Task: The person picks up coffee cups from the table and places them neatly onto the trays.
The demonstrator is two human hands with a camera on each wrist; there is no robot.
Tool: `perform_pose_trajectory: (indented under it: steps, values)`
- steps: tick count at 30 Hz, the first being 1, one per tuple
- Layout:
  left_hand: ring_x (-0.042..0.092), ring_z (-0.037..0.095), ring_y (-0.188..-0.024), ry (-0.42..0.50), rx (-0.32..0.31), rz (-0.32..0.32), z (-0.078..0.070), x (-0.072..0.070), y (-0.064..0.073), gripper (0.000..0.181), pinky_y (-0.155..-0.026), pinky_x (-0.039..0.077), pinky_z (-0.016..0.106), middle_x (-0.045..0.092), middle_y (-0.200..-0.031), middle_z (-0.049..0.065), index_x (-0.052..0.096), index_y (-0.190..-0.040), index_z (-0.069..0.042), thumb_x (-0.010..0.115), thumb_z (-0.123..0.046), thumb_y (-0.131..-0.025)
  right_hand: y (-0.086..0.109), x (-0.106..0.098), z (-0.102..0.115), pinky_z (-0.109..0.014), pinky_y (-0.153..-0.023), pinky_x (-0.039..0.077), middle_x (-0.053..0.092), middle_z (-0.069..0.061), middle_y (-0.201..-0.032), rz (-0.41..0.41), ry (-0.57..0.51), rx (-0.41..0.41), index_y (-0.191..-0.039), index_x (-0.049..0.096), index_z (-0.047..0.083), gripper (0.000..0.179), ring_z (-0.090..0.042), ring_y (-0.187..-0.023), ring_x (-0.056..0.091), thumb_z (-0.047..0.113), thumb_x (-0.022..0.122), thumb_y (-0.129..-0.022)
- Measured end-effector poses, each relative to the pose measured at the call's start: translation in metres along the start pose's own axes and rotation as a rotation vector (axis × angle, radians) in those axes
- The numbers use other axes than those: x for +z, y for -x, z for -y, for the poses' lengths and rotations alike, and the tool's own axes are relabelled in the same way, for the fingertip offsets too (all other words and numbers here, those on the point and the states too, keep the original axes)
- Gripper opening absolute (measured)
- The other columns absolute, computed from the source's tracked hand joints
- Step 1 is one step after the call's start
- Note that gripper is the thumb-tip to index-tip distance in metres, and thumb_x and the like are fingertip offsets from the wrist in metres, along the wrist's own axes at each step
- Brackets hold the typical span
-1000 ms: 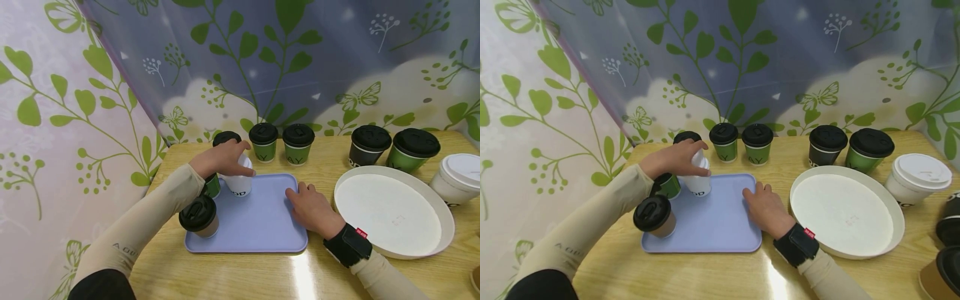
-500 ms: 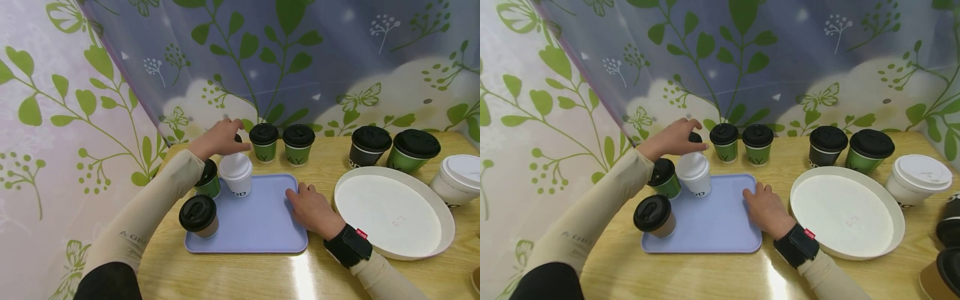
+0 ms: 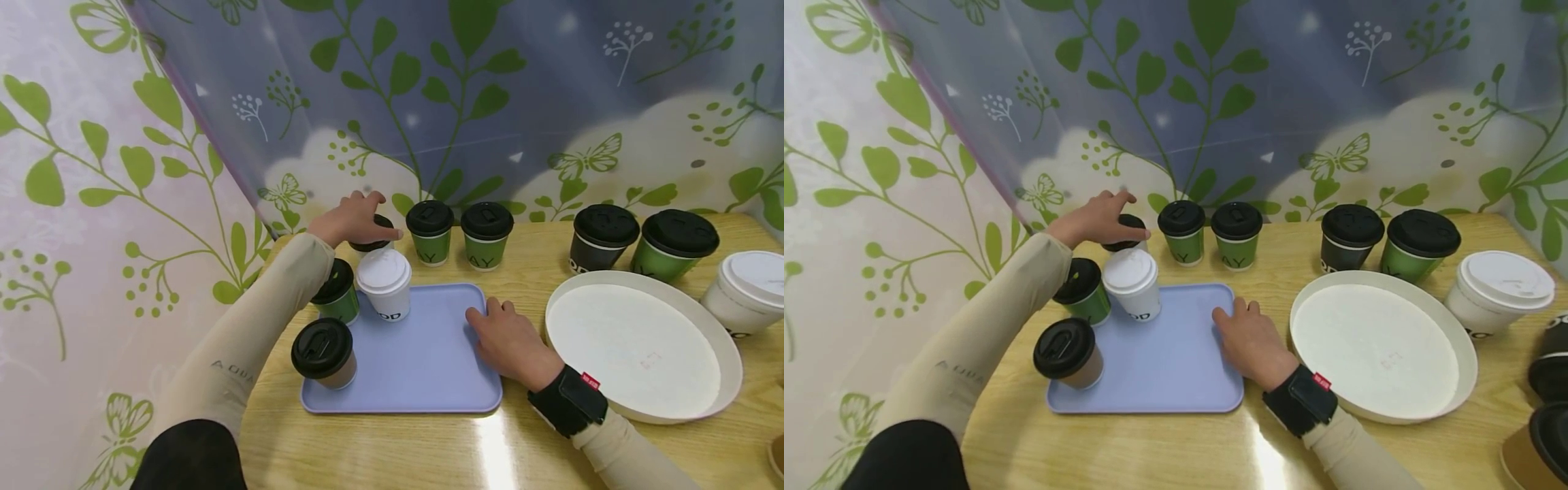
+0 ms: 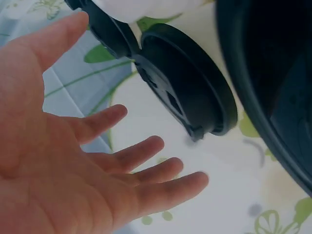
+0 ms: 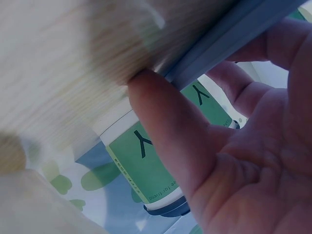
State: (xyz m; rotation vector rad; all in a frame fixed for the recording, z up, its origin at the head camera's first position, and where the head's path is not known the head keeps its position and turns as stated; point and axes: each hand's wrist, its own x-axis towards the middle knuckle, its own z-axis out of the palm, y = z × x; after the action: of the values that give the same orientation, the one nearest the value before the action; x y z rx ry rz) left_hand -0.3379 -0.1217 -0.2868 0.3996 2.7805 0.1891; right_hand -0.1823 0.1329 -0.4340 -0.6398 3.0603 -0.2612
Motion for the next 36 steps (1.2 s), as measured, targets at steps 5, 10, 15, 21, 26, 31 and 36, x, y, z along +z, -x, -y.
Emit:
perform_pose_trajectory:
  steps: [5, 10, 15, 21, 26, 31, 36]
  values:
    - [0.03, 0.042, -0.149, 0.005, -0.033, 0.083, 0.003, -0.0012, -0.0027, 0.096, -0.111, 0.036, 0.059, 0.018, -0.166, 0.022, 0.019, -0.166, -0.023, 0.064, -0.066, -0.092, 0.001, -0.0006, 0.0, -0.043, -0.056, 0.046, 0.052, -0.021, -0.096, -0.005, -0.001, -0.002, -0.115, 0.061, 0.005, 0.02, -0.032, -0.077, 0.048, 0.009, 0.064, -0.096]
    - [0.027, 0.039, -0.152, -0.017, -0.058, 0.125, 0.0047, 0.0006, -0.008, 0.096, -0.111, 0.036, 0.06, 0.015, -0.169, 0.02, 0.018, -0.167, -0.029, 0.064, -0.068, -0.091, 0.0014, 0.0002, -0.0007, -0.043, -0.055, 0.046, 0.052, -0.021, -0.096, -0.014, 0.001, -0.006, -0.114, 0.061, 0.005, 0.02, -0.032, -0.077, 0.048, 0.009, 0.065, -0.096]
    - [0.027, 0.036, -0.153, -0.045, -0.053, 0.131, 0.0041, 0.0031, -0.0102, 0.091, -0.112, 0.036, 0.059, 0.021, -0.169, 0.017, 0.024, -0.165, -0.027, 0.063, -0.065, -0.093, 0.0012, 0.0003, -0.0004, -0.042, -0.056, 0.046, 0.052, -0.021, -0.096, -0.013, 0.002, -0.011, -0.115, 0.061, 0.005, 0.022, -0.032, -0.077, 0.048, 0.009, 0.067, -0.095]
    - [0.031, 0.033, -0.151, -0.055, -0.027, 0.125, 0.0019, 0.0027, -0.0099, 0.084, -0.113, 0.036, 0.056, 0.03, -0.166, 0.014, 0.028, -0.164, -0.022, 0.065, -0.055, -0.096, 0.0005, -0.0015, -0.0004, -0.042, -0.056, 0.046, 0.053, -0.021, -0.098, -0.002, 0.001, -0.007, -0.117, 0.061, 0.005, 0.023, -0.032, -0.078, 0.048, 0.009, 0.068, -0.095]
    - [0.033, 0.034, -0.149, -0.057, -0.015, 0.12, 0.0013, 0.0015, -0.0097, 0.077, -0.112, 0.037, 0.055, 0.033, -0.164, 0.014, 0.031, -0.163, -0.019, 0.066, -0.044, -0.099, 0.0005, -0.0017, -0.0003, -0.042, -0.056, 0.046, 0.053, -0.021, -0.098, -0.004, 0.003, -0.008, -0.117, 0.061, 0.006, 0.023, -0.032, -0.078, 0.049, 0.009, 0.068, -0.095]
    - [0.034, 0.034, -0.149, -0.071, -0.003, 0.112, 0.0012, 0.0013, -0.0088, 0.072, -0.112, 0.037, 0.056, 0.035, -0.163, 0.014, 0.033, -0.162, -0.018, 0.064, -0.039, -0.1, 0.0012, -0.0006, -0.0003, -0.042, -0.055, 0.046, 0.053, -0.021, -0.096, -0.021, 0.009, -0.014, -0.114, 0.061, 0.006, 0.022, -0.032, -0.077, 0.049, 0.01, 0.069, -0.094]
    - [0.034, 0.035, -0.148, -0.061, 0.015, 0.086, 0.004, 0.0011, -0.0086, 0.071, -0.111, 0.038, 0.054, 0.035, -0.163, 0.016, 0.032, -0.162, -0.017, 0.062, -0.038, -0.102, 0.0015, -0.0002, -0.0007, -0.042, -0.055, 0.046, 0.053, -0.021, -0.096, -0.027, 0.005, -0.016, -0.114, 0.061, 0.005, 0.022, -0.032, -0.077, 0.049, 0.009, 0.069, -0.094]
